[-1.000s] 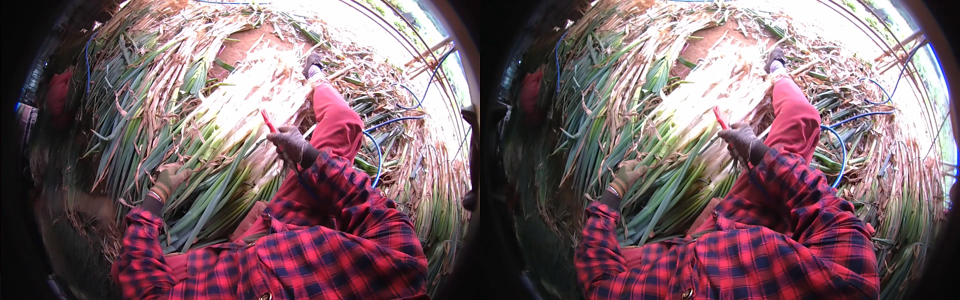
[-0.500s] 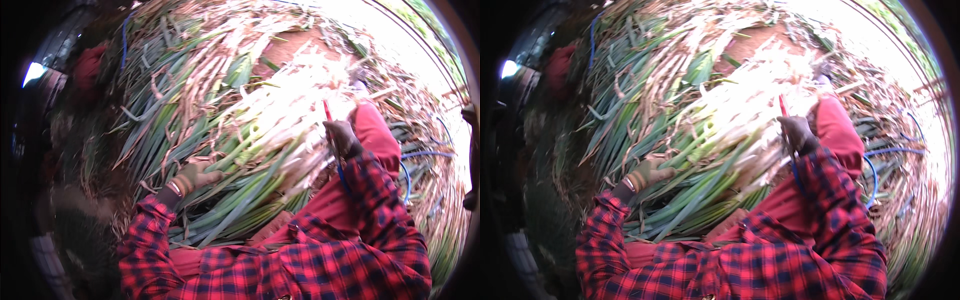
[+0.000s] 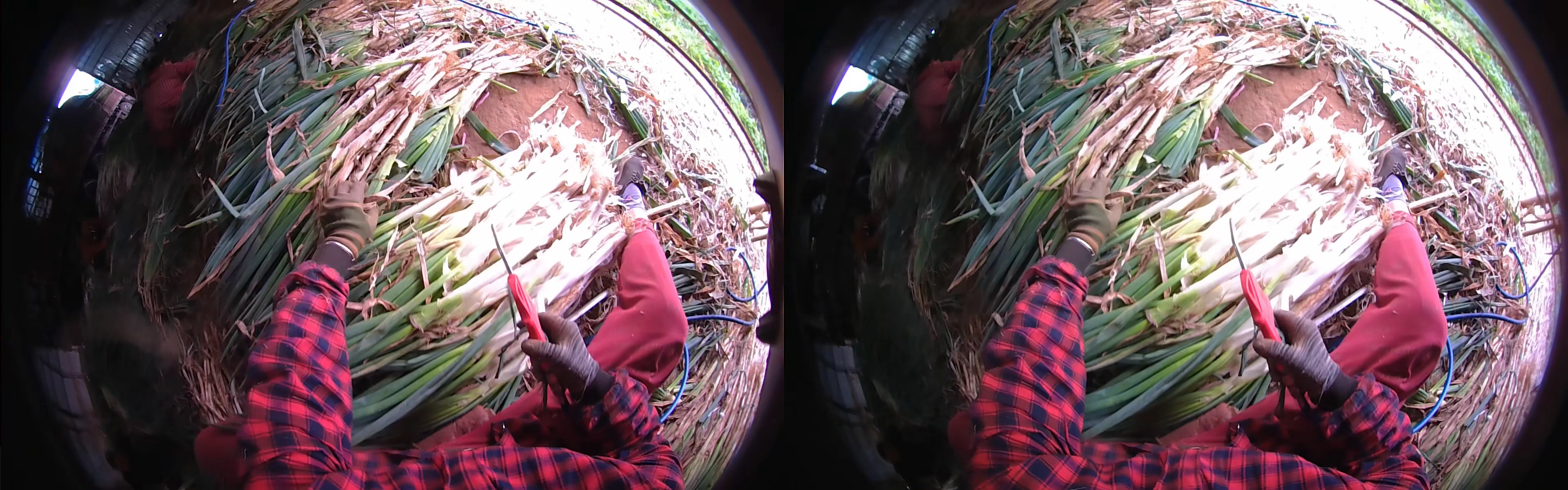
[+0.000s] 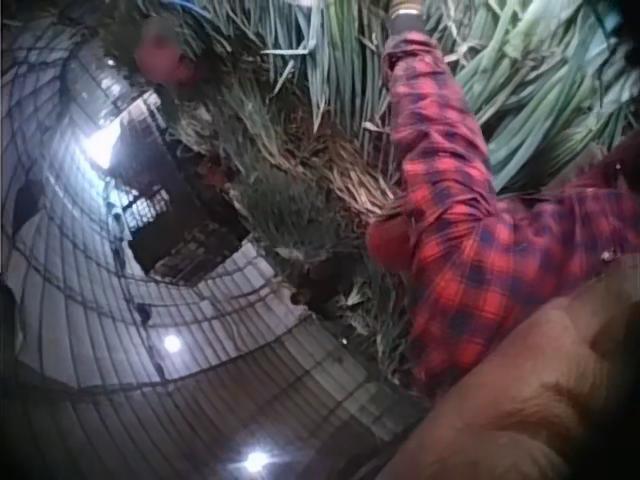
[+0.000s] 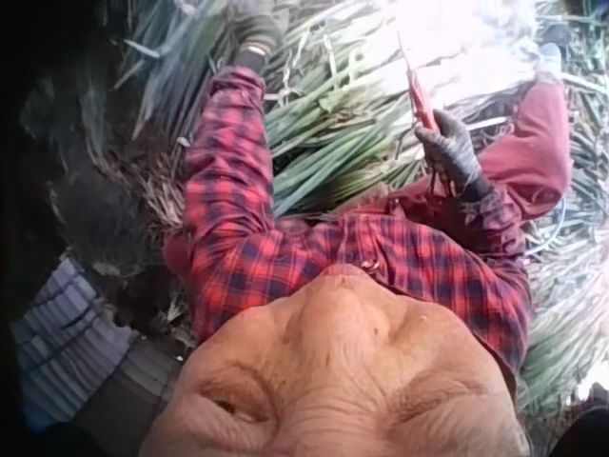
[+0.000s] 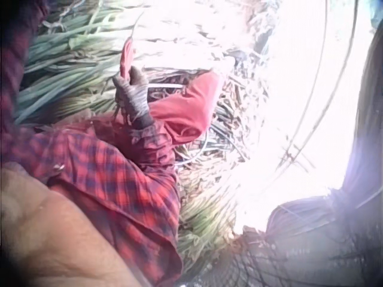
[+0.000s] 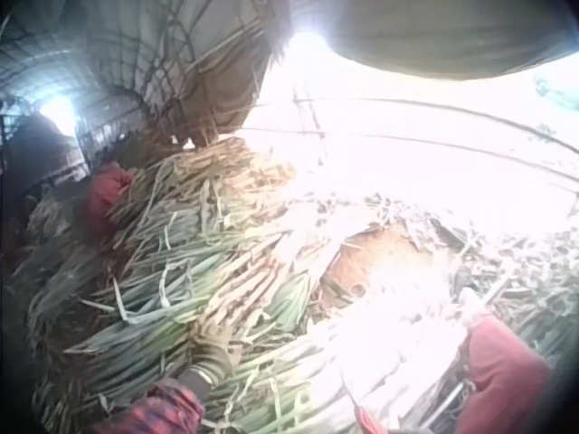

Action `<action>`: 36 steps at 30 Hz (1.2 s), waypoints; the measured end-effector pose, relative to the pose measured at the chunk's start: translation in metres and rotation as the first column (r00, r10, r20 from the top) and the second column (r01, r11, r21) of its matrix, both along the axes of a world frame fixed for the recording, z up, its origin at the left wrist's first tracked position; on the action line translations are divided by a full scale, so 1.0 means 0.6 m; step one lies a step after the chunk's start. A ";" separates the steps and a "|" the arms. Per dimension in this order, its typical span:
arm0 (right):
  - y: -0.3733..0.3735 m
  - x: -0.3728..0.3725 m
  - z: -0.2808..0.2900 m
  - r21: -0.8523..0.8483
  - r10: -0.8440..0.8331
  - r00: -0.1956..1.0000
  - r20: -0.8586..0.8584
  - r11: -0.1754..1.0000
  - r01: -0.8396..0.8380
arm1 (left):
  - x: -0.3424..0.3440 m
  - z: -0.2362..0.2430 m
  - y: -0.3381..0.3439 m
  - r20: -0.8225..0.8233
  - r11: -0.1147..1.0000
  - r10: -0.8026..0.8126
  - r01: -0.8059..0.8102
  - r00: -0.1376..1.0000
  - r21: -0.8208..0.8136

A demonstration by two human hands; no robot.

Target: The person trims the root ends of green onions using red-handled shears. They hold a bundle of onions in the left hand and cut the ends with the shears in the right hand, then drop the trimmed onions onto a pile.

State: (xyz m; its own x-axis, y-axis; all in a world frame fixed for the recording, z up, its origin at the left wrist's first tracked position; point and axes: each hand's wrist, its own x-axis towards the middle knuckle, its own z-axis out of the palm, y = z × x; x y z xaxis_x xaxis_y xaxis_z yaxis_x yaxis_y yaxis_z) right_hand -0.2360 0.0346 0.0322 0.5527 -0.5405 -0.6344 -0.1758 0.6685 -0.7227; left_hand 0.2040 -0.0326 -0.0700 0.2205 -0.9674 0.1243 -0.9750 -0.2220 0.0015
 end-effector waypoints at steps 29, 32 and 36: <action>0.016 0.006 -0.002 0.012 0.054 0.995 0.080 0.998 -0.055 | 0.108 0.240 0.035 -0.332 0.907 0.147 0.007 0.932 0.421; 0.019 -0.016 -0.012 -0.060 -0.019 0.996 0.085 0.998 0.024 | 0.021 0.351 0.086 -0.516 0.919 0.072 0.145 0.854 0.368; 0.022 -0.028 -0.018 0.003 -0.178 0.969 0.172 0.984 0.180 | -0.061 0.393 0.176 -0.670 0.916 0.144 0.158 0.728 0.369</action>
